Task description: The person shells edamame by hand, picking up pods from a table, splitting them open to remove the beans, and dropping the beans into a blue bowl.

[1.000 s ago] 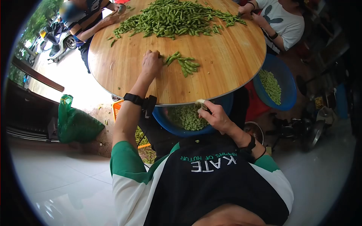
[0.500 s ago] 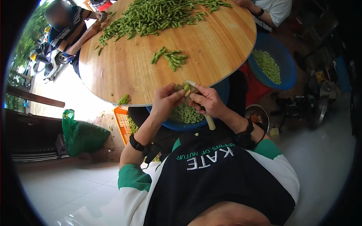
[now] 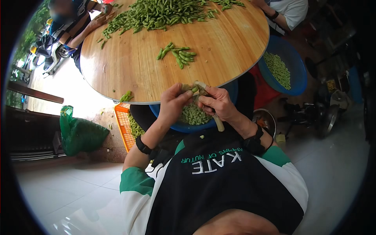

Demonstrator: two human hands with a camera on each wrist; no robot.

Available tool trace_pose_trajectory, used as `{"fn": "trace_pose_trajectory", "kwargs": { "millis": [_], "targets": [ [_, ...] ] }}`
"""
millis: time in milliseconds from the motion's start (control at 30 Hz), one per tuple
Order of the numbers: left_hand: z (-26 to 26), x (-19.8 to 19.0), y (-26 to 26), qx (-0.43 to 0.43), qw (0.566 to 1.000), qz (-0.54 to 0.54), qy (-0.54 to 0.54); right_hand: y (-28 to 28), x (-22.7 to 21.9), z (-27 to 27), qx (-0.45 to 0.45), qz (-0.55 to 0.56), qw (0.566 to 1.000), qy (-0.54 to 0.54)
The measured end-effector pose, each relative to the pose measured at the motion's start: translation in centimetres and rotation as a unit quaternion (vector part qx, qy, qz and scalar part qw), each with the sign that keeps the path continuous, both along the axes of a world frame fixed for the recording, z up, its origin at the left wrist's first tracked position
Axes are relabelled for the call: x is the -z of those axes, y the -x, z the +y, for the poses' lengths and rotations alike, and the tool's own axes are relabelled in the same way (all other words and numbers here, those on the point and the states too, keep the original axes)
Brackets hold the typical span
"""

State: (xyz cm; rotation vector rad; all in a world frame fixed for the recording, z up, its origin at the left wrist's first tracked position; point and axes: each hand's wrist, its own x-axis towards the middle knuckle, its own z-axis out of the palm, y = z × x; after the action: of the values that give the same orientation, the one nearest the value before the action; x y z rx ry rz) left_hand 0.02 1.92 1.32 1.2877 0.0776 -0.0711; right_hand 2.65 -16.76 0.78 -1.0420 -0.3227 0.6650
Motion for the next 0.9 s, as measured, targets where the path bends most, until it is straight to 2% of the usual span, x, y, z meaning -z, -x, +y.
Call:
{"fn": "trace_pose_trajectory", "kwargs": {
  "millis": [33,67,133,167,233,267,300,333,367,433,467,533,633,700,767,800,833,867,900],
  "targets": [
    [0.2,0.1,-0.1,0.022,0.997,0.058,0.049,0.0,0.3,-0.1,-0.002,-0.026,1.000,-0.005],
    [0.2,0.1,-0.1,0.019,0.997,0.059,0.050,-0.1,0.4,-0.2,-0.005,-0.024,1.000,-0.003],
    [-0.2,-0.6,-0.1,0.053,0.974,0.111,0.190,-0.2,0.4,-0.6,-0.013,-0.059,0.998,-0.008],
    [-0.1,-0.2,-0.2,0.052,0.974,0.111,0.192,-0.3,0.6,-0.9,-0.014,-0.059,0.998,-0.006],
    [0.3,0.8,-0.6,0.178,0.931,0.108,0.299,-0.6,1.1,-1.5,-0.039,-0.079,0.996,-0.007],
    [0.3,1.3,-0.9,0.176,0.931,0.108,0.300,-1.1,1.9,-1.3,-0.041,-0.079,0.996,-0.006],
    [0.1,1.5,-1.0,0.150,0.934,0.144,0.292,-1.5,2.6,-0.9,0.042,-0.322,0.943,0.077],
    [-0.2,1.7,-0.7,0.123,0.933,0.183,0.283,-1.4,3.2,-0.8,0.122,-0.539,0.819,0.154],
    [-0.6,1.8,-0.4,0.122,0.933,0.185,0.284,-0.9,3.6,-1.0,0.120,-0.537,0.821,0.154],
    [-1.7,0.9,-0.4,0.059,0.977,0.162,0.126,-0.2,2.9,-1.2,0.139,-0.445,0.864,0.190],
    [-2.0,1.3,-0.5,0.054,0.988,0.130,0.067,0.0,2.7,-1.1,0.139,-0.442,0.865,0.191],
    [-2.3,1.1,-0.3,0.047,0.991,0.110,0.056,-0.1,2.3,-0.8,0.155,-0.337,0.914,0.165],
    [-1.6,0.9,0.1,0.039,0.993,0.104,0.043,-0.2,2.2,-0.4,0.150,-0.280,0.936,0.152],
    [0.1,0.7,1.2,0.038,0.991,0.120,0.040,-0.1,2.3,-0.8,0.122,-0.311,0.925,0.183],
    [3.3,-0.5,3.2,-0.032,0.985,0.001,-0.168,-0.3,2.8,-1.5,0.101,-0.344,0.910,0.208],
    [5.1,-2.6,4.5,-0.026,0.921,-0.045,-0.387,-0.5,3.2,-1.9,0.095,-0.352,0.905,0.218],
    [6.9,-4.5,5.6,-0.019,0.807,-0.088,-0.584,-0.6,3.5,-2.0,0.089,-0.358,0.901,0.229],
    [8.9,-4.9,6.2,-0.003,0.741,-0.101,-0.664,-0.3,2.2,-2.0,0.075,-0.360,0.890,0.271],
    [10.0,-5.5,6.4,0.011,0.668,-0.112,-0.736,-0.2,1.8,-1.8,0.079,-0.361,0.890,0.267]
  ]
}}
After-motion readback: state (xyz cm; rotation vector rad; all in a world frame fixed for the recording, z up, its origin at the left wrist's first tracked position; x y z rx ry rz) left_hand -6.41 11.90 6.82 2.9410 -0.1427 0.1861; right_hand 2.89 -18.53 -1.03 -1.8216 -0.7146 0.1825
